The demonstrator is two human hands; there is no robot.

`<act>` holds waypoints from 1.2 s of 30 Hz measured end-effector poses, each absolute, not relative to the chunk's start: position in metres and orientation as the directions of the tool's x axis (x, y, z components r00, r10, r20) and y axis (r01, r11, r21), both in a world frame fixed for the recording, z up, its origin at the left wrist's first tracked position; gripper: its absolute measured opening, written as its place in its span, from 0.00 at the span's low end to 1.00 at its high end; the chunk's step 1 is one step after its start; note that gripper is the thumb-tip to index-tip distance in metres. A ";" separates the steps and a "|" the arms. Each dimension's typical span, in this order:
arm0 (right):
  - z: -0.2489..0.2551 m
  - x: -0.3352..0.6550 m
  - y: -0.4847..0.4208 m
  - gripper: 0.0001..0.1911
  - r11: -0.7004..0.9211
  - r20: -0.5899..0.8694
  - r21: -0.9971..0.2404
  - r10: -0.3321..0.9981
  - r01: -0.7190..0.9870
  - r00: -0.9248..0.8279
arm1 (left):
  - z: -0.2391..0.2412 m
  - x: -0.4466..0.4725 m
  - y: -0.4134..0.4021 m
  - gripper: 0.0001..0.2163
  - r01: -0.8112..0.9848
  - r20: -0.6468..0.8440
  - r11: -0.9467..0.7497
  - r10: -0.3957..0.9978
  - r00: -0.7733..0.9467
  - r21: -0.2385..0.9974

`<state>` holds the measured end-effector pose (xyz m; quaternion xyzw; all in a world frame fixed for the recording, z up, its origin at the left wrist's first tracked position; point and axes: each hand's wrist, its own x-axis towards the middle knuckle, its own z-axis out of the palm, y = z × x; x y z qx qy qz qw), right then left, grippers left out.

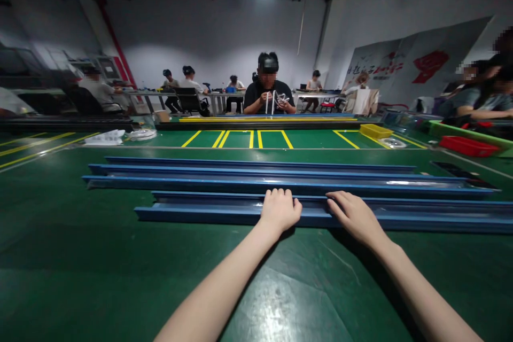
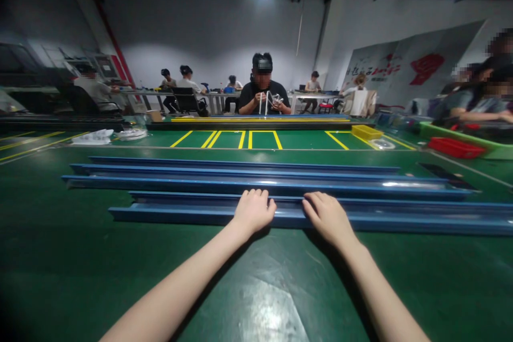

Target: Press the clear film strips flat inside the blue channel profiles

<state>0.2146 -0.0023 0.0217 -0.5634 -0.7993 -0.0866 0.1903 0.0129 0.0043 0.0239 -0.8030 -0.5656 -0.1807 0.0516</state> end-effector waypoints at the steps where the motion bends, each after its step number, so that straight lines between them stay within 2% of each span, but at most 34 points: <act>1: 0.021 0.223 -0.003 0.20 0.341 0.409 -0.075 0.867 0.937 -0.283 | 0.024 0.008 0.005 0.16 0.930 0.349 -0.350 0.890 0.292 0.114; 7: 0.016 0.269 0.000 0.21 0.266 0.422 -0.006 0.875 0.964 -0.239 | 0.026 -0.035 0.006 0.15 0.943 0.348 -0.332 0.885 0.309 0.007; 12: 0.017 0.269 0.003 0.21 0.299 0.410 0.060 0.862 0.952 -0.297 | 0.030 -0.078 0.007 0.14 0.951 0.328 -0.303 0.894 0.306 -0.062; 15: 0.016 0.251 0.002 0.21 0.268 0.459 0.051 0.849 0.962 -0.261 | 0.028 -0.104 0.008 0.14 0.953 0.321 -0.291 0.897 0.304 -0.089; 18: 0.013 0.223 0.001 0.21 0.171 0.537 0.047 0.826 0.984 -0.170 | 0.025 -0.130 0.007 0.15 0.948 0.340 -0.302 0.885 0.318 -0.099; 22: 0.010 0.189 0.001 0.19 0.198 0.577 0.017 0.798 0.980 -0.171 | 0.020 -0.162 0.003 0.16 0.953 0.440 -0.279 0.845 0.304 -0.122; 28: 0.011 0.154 0.004 0.20 0.188 0.554 0.036 0.813 0.981 -0.176 | 0.015 -0.175 -0.003 0.15 0.971 0.596 -0.209 0.768 0.236 -0.114; 33: 0.010 0.138 0.006 0.19 0.160 0.585 0.018 0.799 0.987 -0.140 | 0.012 -0.153 -0.001 0.14 0.937 0.581 -0.329 0.743 0.332 -0.115; 36: 0.010 0.136 0.008 0.19 0.143 0.621 0.004 0.775 0.990 -0.115 | 0.013 -0.146 0.003 0.15 0.937 0.567 -0.325 0.751 0.338 -0.127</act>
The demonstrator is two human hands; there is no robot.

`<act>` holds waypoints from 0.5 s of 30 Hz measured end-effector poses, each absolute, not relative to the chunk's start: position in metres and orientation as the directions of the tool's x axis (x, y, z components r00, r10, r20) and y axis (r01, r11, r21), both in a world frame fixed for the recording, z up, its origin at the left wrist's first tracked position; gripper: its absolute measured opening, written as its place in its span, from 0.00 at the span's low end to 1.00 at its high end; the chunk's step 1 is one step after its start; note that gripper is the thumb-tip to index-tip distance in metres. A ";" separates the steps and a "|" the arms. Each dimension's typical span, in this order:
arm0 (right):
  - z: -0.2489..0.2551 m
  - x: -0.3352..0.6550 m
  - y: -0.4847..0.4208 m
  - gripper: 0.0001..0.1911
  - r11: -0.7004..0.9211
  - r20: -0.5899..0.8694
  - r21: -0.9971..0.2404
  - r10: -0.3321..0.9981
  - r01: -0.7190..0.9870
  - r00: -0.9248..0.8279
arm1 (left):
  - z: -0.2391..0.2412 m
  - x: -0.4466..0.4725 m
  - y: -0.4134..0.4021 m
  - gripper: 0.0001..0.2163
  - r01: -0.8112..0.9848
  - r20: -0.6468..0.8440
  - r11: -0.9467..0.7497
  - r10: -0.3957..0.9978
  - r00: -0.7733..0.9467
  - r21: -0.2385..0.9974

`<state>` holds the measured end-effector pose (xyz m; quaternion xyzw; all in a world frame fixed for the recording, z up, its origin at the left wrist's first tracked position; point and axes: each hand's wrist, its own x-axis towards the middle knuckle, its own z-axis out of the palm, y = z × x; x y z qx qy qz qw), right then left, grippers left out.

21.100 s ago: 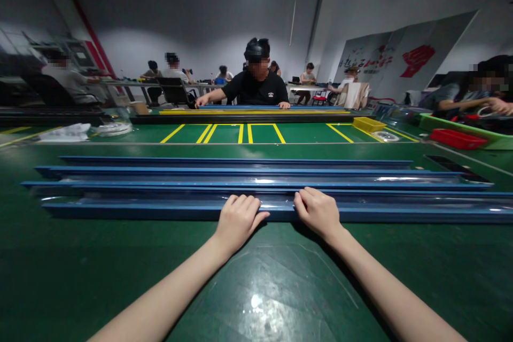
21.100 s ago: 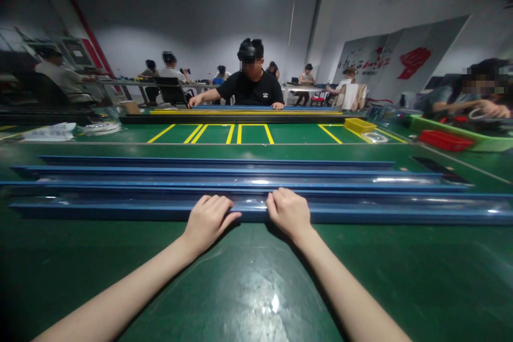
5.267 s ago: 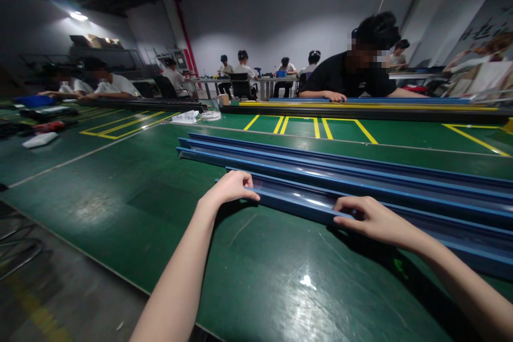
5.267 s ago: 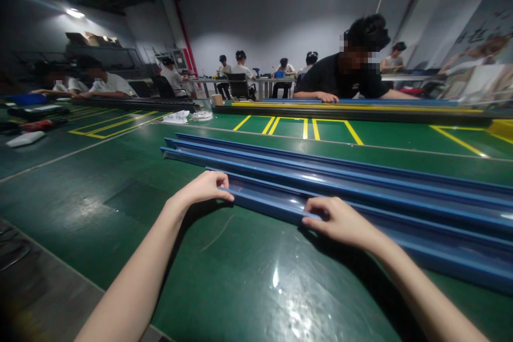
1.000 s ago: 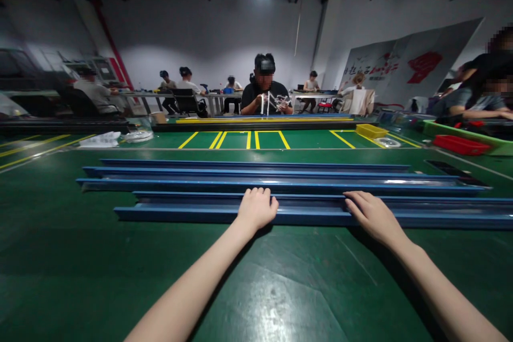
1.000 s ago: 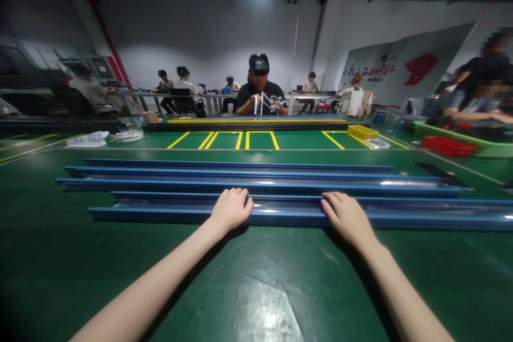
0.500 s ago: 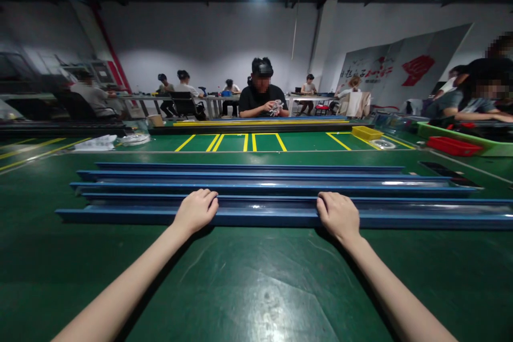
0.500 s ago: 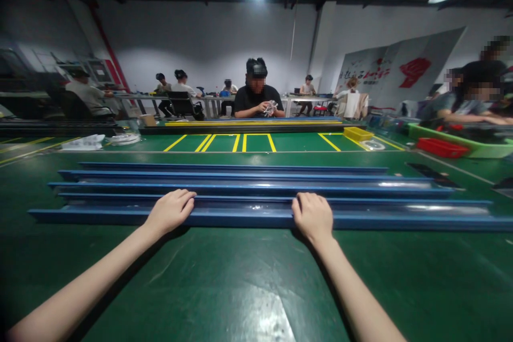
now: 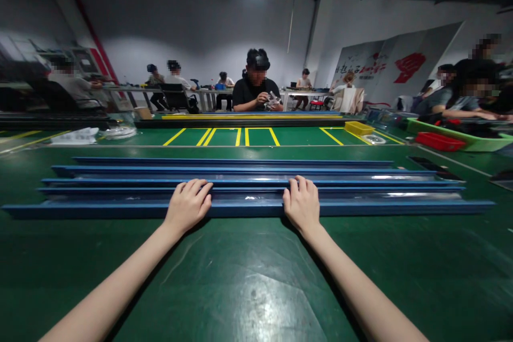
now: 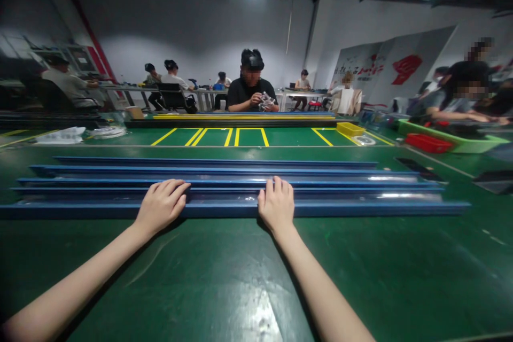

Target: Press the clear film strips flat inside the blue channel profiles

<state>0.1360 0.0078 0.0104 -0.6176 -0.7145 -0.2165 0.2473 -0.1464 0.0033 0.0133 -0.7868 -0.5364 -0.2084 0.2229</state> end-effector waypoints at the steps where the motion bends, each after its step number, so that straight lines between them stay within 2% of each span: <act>1: 0.011 0.136 0.009 0.19 0.145 0.623 0.002 0.774 0.989 -0.115 | 0.014 -0.147 0.005 0.16 0.942 0.566 -0.309 0.757 0.328 -0.132; 8: 0.014 0.141 0.018 0.20 0.216 0.552 0.038 0.809 0.976 -0.201 | 0.017 -0.158 0.019 0.17 0.948 0.562 -0.279 0.765 0.315 -0.152; 15: 0.017 0.138 0.028 0.18 0.183 0.530 0.061 0.827 0.981 -0.187 | 0.015 -0.159 0.033 0.16 0.939 0.541 -0.283 0.768 0.344 -0.195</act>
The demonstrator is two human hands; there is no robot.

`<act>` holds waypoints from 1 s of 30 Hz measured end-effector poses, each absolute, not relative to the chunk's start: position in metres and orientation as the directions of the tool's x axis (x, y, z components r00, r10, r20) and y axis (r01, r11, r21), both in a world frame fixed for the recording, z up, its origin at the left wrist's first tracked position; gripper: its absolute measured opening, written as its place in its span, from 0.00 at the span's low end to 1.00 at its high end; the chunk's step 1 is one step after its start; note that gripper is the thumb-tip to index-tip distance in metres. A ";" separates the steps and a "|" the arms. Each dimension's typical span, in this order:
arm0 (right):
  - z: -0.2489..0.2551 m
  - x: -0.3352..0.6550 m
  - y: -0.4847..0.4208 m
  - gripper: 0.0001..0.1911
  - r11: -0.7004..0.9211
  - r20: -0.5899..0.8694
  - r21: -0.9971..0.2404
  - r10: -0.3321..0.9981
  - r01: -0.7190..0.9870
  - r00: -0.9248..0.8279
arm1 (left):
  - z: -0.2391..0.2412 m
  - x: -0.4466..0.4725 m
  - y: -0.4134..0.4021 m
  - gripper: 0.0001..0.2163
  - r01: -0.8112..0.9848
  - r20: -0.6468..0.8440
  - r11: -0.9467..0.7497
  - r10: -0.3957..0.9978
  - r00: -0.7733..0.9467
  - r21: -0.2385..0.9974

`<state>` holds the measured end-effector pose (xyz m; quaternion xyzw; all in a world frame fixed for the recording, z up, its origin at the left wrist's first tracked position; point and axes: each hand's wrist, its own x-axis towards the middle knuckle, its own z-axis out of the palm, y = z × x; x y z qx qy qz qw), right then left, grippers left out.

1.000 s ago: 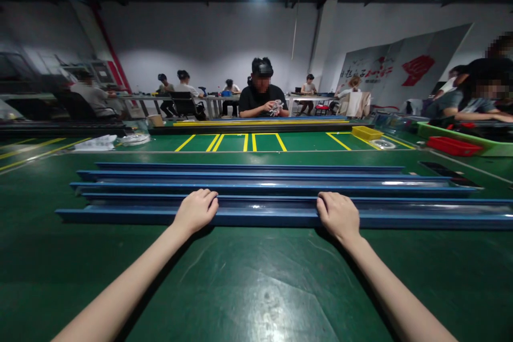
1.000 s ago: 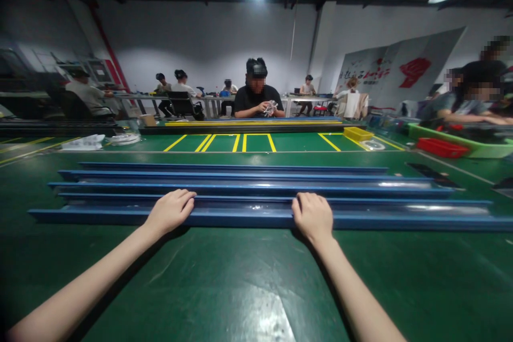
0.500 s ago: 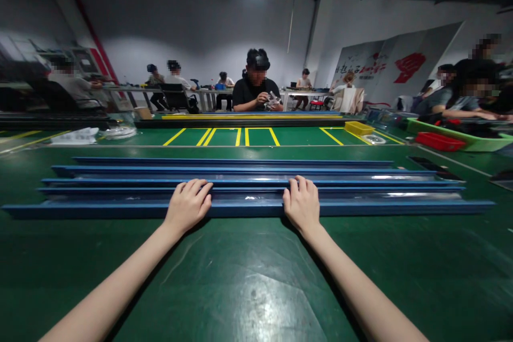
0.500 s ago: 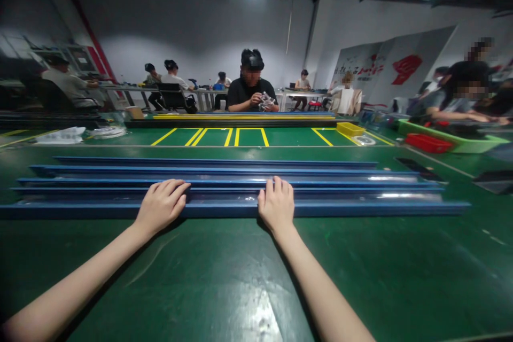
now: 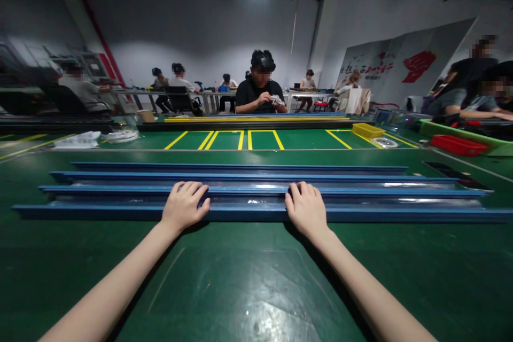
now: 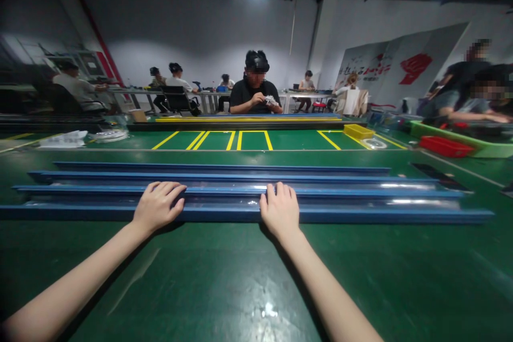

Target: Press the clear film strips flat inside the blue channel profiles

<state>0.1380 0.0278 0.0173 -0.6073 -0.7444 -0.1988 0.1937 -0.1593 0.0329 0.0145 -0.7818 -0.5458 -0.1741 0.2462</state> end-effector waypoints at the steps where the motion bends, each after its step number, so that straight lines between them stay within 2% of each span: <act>1: 0.017 0.138 0.030 0.18 0.183 0.529 0.066 0.827 0.981 -0.190 | 0.014 -0.160 0.034 0.16 0.939 0.540 -0.283 0.768 0.343 -0.195; 14: 0.012 0.122 0.064 0.17 0.154 0.545 0.087 0.820 0.984 -0.177 | 0.007 -0.181 0.071 0.15 0.904 0.631 -0.317 0.647 0.427 -0.288; 20: 0.010 0.110 0.073 0.15 0.136 0.557 0.059 0.817 0.989 -0.146 | 0.004 -0.191 0.083 0.15 0.885 0.644 -0.313 0.607 0.465 -0.344; 25: 0.009 0.103 0.078 0.15 0.134 0.563 0.062 0.813 0.989 -0.146 | 0.002 -0.196 0.091 0.15 0.885 0.641 -0.310 0.610 0.465 -0.347; 30: 0.008 0.100 0.080 0.15 0.125 0.573 0.049 0.809 0.991 -0.130 | 0.002 -0.192 0.090 0.15 0.920 0.629 -0.253 0.673 0.390 -0.300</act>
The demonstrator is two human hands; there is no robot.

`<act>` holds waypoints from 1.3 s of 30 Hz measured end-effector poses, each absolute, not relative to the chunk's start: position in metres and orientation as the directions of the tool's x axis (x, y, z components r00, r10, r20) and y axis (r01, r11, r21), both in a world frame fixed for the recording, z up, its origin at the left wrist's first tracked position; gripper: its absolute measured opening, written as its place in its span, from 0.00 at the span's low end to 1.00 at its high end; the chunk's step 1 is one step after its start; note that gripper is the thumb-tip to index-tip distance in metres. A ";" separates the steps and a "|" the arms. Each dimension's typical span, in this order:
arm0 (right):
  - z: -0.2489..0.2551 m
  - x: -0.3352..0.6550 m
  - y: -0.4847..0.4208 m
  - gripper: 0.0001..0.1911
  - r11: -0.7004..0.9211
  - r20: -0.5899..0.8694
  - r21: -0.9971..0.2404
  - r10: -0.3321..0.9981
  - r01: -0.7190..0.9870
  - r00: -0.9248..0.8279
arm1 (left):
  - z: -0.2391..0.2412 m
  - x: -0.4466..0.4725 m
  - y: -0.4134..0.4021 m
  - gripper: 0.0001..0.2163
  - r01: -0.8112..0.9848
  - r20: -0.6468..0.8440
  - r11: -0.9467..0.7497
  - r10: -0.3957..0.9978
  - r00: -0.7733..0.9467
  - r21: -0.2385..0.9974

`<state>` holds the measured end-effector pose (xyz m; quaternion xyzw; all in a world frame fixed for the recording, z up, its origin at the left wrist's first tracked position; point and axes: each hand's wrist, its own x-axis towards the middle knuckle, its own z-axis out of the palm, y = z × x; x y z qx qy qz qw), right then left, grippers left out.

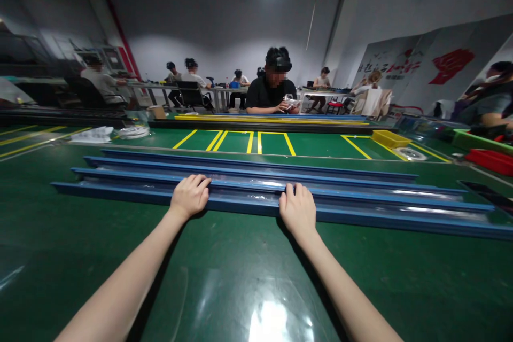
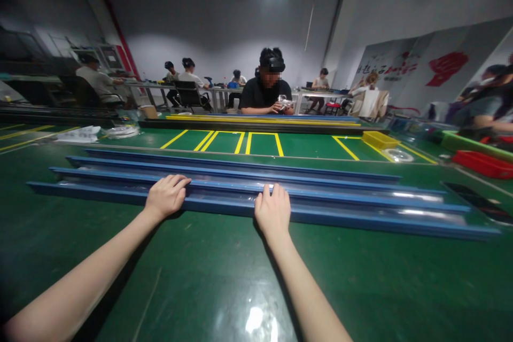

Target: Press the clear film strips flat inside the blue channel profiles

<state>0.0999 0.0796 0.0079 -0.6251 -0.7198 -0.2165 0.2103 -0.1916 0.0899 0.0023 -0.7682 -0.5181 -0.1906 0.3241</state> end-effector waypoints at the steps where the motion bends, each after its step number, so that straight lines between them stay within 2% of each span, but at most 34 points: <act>1: 0.008 0.100 0.079 0.15 0.121 0.573 0.044 0.810 0.992 -0.125 | 0.003 -0.190 0.089 0.15 0.922 0.616 -0.252 0.688 0.383 -0.293; 6: 0.011 0.101 0.079 0.14 0.138 0.546 0.028 0.827 0.990 -0.131 | 0.008 -0.184 0.085 0.14 0.937 0.563 -0.276 0.748 0.350 -0.215; 10: 0.011 0.102 0.079 0.15 0.182 0.529 -0.001 0.835 0.983 -0.154 | 0.016 -0.174 0.085 0.15 0.991 0.524 -0.127 0.842 0.128 -0.039; 15: 0.011 0.110 0.082 0.15 0.283 0.480 -0.134 0.857 0.950 -0.188 | 0.033 -0.157 0.104 0.18 0.998 0.483 -0.045 0.873 0.062 -0.047; 18: 0.018 0.125 0.090 0.15 0.405 0.415 -0.255 0.866 0.878 -0.279 | 0.043 -0.142 0.124 0.18 0.993 0.454 -0.106 0.883 0.120 -0.057; 20: 0.025 0.138 0.099 0.15 0.450 0.387 -0.289 0.863 0.845 -0.327 | 0.048 -0.128 0.138 0.16 0.983 0.428 -0.177 0.885 0.184 -0.057; 23: 0.035 0.155 0.119 0.17 0.462 0.343 -0.254 0.864 0.849 -0.368 | 0.048 -0.104 0.156 0.13 0.951 0.370 -0.303 0.879 0.301 -0.052; 27: 0.040 0.167 0.152 0.21 0.430 0.295 -0.212 0.884 0.878 -0.362 | 0.038 -0.080 0.175 0.18 0.917 0.295 -0.398 0.873 0.388 -0.026; 32: 0.032 0.164 0.183 0.28 0.415 0.225 -0.176 0.900 0.893 -0.374 | 0.022 -0.073 0.194 0.22 0.908 0.194 -0.418 0.894 0.404 0.037; 39: 0.018 0.150 0.200 0.30 0.385 0.180 -0.126 0.915 0.914 -0.361 | 0.016 -0.075 0.198 0.28 0.909 0.145 -0.398 0.914 0.380 0.126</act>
